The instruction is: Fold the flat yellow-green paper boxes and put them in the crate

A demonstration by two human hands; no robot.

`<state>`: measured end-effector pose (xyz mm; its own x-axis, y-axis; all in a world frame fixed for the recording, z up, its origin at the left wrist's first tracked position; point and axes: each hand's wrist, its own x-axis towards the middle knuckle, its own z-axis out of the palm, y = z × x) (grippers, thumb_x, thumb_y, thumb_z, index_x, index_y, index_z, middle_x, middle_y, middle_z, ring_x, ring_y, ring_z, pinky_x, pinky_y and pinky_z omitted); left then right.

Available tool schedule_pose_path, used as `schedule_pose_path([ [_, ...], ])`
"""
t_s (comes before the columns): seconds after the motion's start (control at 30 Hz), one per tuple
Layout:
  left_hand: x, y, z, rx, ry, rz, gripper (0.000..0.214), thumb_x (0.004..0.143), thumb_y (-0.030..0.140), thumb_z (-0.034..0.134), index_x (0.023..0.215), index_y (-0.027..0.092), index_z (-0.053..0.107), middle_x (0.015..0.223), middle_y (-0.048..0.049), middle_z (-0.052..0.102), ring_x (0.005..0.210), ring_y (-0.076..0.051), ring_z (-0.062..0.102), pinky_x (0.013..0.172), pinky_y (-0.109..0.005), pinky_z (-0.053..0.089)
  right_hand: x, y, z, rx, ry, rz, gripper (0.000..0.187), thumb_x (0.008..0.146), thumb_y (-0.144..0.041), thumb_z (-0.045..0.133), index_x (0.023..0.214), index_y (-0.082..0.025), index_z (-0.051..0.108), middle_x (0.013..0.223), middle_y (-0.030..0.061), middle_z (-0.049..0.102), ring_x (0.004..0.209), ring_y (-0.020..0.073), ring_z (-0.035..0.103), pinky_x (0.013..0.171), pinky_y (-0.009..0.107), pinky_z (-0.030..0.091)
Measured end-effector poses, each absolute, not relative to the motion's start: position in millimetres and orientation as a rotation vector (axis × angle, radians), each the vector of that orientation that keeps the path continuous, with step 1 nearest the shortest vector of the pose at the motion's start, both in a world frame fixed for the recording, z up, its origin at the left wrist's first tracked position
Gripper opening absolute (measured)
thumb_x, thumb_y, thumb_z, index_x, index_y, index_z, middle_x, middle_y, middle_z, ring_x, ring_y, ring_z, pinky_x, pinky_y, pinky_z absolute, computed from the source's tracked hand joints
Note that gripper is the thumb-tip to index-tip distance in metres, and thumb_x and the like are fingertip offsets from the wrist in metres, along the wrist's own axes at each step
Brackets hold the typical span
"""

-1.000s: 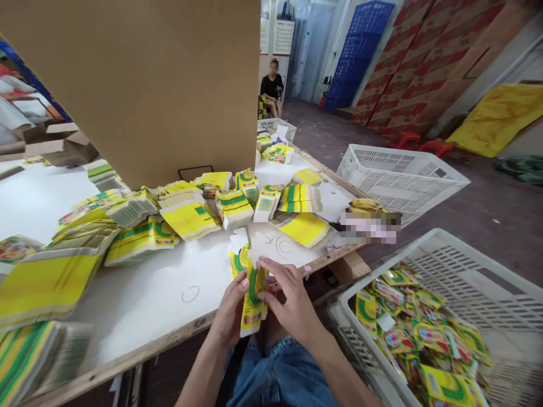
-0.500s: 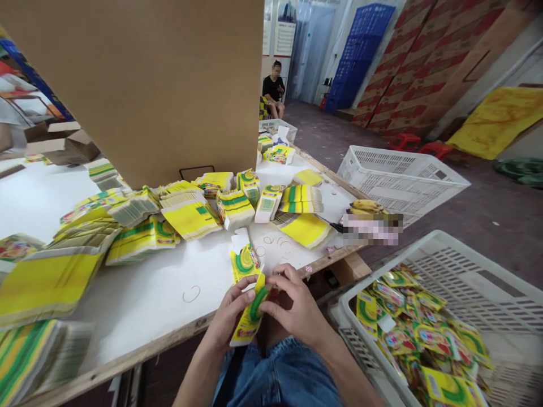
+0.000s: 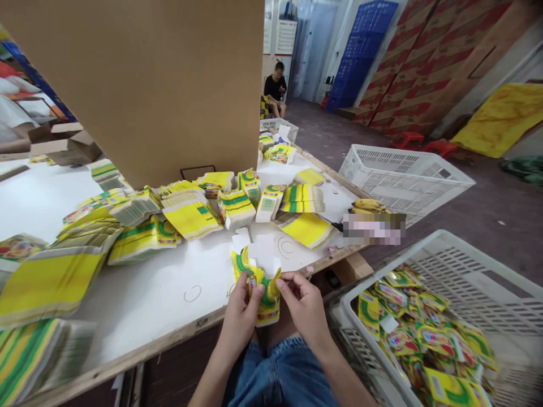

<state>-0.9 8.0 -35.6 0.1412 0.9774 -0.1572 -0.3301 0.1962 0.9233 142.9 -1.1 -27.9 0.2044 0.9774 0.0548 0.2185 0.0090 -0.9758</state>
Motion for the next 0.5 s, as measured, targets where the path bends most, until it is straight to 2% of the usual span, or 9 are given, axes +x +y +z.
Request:
schedule_pose_path([
  [0.1,-0.5,6.8,-32.6,0.924,0.944,1.123,0.043,0.081,0.031,0.070,0.119,0.021,0.053,0.103,-0.0080,0.073,0.090,-0.022,0.069,0.078,-0.030,0.053,145.4,-1.3,-28.6,-1.409,-1.205,0.930,0.025,0.088,-0.042,0.058,0.084,-0.019,0.066,0.075,0.0042,0.067,0.067,0.0189,0.059,0.063,0.027,0.047],
  [0.23,0.6,7.6,-33.9,0.910,0.912,1.150,0.035,0.083,0.031,0.068,0.113,0.021,0.052,0.095,-0.0054,0.074,0.080,-0.020,0.070,0.071,-0.027,0.052,142.6,-3.3,-25.5,-1.228,-1.202,1.089,0.029,0.093,-0.044,0.051,0.096,-0.019,0.066,0.086,0.0058,0.068,0.075,0.0195,0.061,0.069,0.027,0.049],
  [0.4,1.7,8.4,-36.9,0.856,0.927,1.178,0.036,0.080,0.030,0.071,0.108,0.021,0.050,0.084,-0.0020,0.073,0.071,-0.018,0.070,0.065,-0.026,0.052,141.3,-4.3,-27.4,-1.282,-1.271,1.031,0.031,0.089,-0.043,0.058,0.071,-0.018,0.063,0.068,0.0021,0.061,0.064,0.0164,0.054,0.060,0.025,0.045],
  [0.5,2.7,7.6,-31.4,0.913,0.989,1.166,0.050,0.079,0.029,0.072,0.118,0.025,0.041,0.089,-0.0021,0.072,0.073,-0.019,0.070,0.065,-0.027,0.054,143.0,-3.1,-31.5,-1.342,-1.229,0.999,0.028,0.089,-0.042,0.059,0.076,-0.018,0.063,0.072,0.0034,0.063,0.066,0.0169,0.055,0.063,0.027,0.046],
])
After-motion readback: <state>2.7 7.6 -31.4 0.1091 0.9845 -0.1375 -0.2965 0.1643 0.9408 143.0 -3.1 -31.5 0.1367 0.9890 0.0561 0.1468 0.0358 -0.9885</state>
